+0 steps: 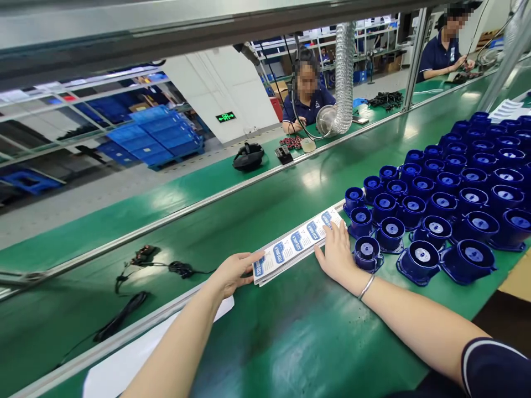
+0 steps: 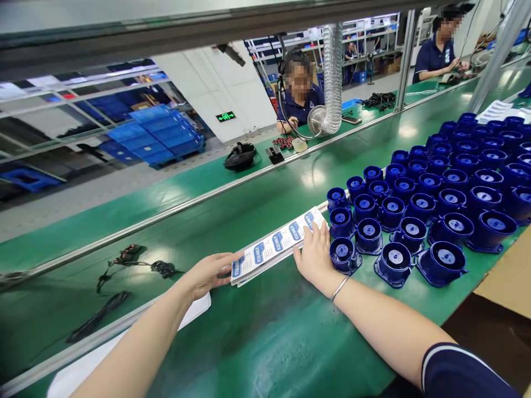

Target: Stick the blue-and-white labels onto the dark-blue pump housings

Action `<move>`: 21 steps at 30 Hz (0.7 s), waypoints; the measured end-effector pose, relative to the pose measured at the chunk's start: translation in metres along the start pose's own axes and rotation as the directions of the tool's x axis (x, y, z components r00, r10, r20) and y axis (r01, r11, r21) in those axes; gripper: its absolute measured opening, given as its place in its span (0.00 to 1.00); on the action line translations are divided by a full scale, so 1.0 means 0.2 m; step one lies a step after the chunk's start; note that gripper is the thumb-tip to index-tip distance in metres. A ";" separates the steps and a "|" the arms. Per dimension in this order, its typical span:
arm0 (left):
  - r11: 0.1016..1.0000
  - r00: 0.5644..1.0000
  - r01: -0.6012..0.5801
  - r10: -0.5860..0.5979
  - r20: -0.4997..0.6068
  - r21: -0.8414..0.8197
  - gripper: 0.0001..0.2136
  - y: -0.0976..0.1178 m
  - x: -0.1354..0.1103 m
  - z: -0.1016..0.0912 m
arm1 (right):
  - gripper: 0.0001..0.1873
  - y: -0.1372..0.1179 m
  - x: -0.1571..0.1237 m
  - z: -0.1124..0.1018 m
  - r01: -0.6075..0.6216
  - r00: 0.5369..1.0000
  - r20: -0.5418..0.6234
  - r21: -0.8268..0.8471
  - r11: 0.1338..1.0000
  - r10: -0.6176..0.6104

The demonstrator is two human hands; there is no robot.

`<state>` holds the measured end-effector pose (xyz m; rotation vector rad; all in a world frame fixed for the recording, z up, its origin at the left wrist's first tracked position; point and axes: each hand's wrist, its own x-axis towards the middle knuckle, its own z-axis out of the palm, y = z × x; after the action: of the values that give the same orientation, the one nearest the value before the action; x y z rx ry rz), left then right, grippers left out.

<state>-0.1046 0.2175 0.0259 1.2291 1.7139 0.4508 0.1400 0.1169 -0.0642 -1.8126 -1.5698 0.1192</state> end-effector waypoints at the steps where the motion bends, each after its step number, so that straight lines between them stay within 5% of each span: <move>1: 0.999 0.999 0.032 -0.030 0.035 -0.041 0.24 0.01 -0.01 -0.01 | 0.31 0.00 0.00 0.00 0.000 1.000 0.001 0.000 1.000 0.000; 7: 0.967 0.977 0.166 -0.136 0.162 -0.194 0.10 0.02 -0.02 -0.01 | 0.31 0.02 -0.01 0.00 0.007 1.000 0.021 0.003 1.000 -0.008; 12: 0.959 0.977 0.186 -0.158 0.144 -0.213 0.12 -0.03 -0.01 0.01 | 0.30 0.04 -0.02 0.00 0.024 0.999 0.039 0.004 1.000 -0.024; 17: 0.953 0.992 0.043 -0.006 0.125 -0.300 0.13 -0.07 -0.05 0.07 | 0.30 0.04 -0.02 0.00 0.027 0.998 0.050 -0.009 1.000 -0.026; 21: 0.896 0.979 -0.147 0.191 0.066 -0.418 0.25 -0.16 -0.15 0.14 | 0.30 0.04 -0.02 0.00 0.022 0.999 0.048 -0.015 1.000 -0.021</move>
<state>-0.0962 0.1715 0.0027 1.0715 1.3369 0.7947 0.1458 0.1135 -0.0697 -1.8170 -1.6273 0.1419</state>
